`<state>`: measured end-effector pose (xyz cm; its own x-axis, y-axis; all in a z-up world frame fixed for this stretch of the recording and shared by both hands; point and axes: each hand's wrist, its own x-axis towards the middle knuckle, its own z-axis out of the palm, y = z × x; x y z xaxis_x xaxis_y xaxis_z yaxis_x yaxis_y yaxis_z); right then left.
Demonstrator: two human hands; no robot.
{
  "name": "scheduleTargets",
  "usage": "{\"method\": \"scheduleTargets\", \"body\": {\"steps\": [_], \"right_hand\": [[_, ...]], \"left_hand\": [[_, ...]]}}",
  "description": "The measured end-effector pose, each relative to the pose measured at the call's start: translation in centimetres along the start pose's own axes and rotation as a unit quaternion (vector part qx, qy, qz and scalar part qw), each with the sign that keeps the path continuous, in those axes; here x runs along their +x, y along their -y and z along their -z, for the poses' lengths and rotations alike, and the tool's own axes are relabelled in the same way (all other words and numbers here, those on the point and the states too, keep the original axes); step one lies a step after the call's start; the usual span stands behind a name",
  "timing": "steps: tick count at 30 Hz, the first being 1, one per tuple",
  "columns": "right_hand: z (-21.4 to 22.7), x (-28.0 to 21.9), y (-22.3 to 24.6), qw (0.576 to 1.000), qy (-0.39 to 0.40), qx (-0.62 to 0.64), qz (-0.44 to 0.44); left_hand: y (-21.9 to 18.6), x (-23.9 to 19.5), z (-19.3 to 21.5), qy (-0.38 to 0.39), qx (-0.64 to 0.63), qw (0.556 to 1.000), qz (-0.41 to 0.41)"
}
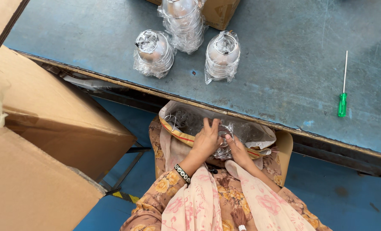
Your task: The person unwraps silver light fixture components from plastic film by hand. They take the wrapped items from a bag on their lap or from a cardboard box, remove the plastic, and place the components on a workbench.
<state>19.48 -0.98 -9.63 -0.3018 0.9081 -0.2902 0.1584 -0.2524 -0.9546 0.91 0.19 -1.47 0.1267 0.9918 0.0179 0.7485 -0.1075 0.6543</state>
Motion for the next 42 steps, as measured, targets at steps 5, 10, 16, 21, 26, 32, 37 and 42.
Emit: {"method": "scheduleTargets", "body": {"steps": [5,10,16,21,26,32,37,42], "right_hand": [[1.6,0.8,-2.2,0.992,-0.041,-0.01,-0.123],[1.7,0.6,-1.6,0.987,-0.084,-0.125,-0.051],[4.1,0.7,-3.1,0.994,0.009,-0.007,-0.107],[4.3,-1.0,-3.0,0.994,0.088,0.01,-0.061],[2.7,-2.0,-1.7,0.995,0.078,-0.003,-0.068],[3.1,-1.5,2.9,0.982,0.105,0.137,-0.071],[2.7,-1.6,6.1,0.984,0.134,0.093,-0.067],[2.9,-1.3,7.7,0.969,0.23,0.085,-0.024]], "left_hand": [[1.4,-0.2,0.1,-0.018,0.022,0.999,-0.024],[2.4,-0.5,-0.5,-0.012,0.008,1.0,-0.007],[6.5,0.2,-2.3,-0.007,-0.357,0.929,0.101],[8.7,0.5,-4.8,0.074,-0.554,0.806,0.196],[7.6,0.3,-5.6,0.032,-0.426,0.903,0.046],[3.9,-0.2,1.5,-0.14,-0.242,0.96,-0.035],[2.8,-1.8,7.6,0.015,-0.231,0.972,0.041],[3.1,-2.0,5.4,0.083,-0.325,0.942,0.023]]}}
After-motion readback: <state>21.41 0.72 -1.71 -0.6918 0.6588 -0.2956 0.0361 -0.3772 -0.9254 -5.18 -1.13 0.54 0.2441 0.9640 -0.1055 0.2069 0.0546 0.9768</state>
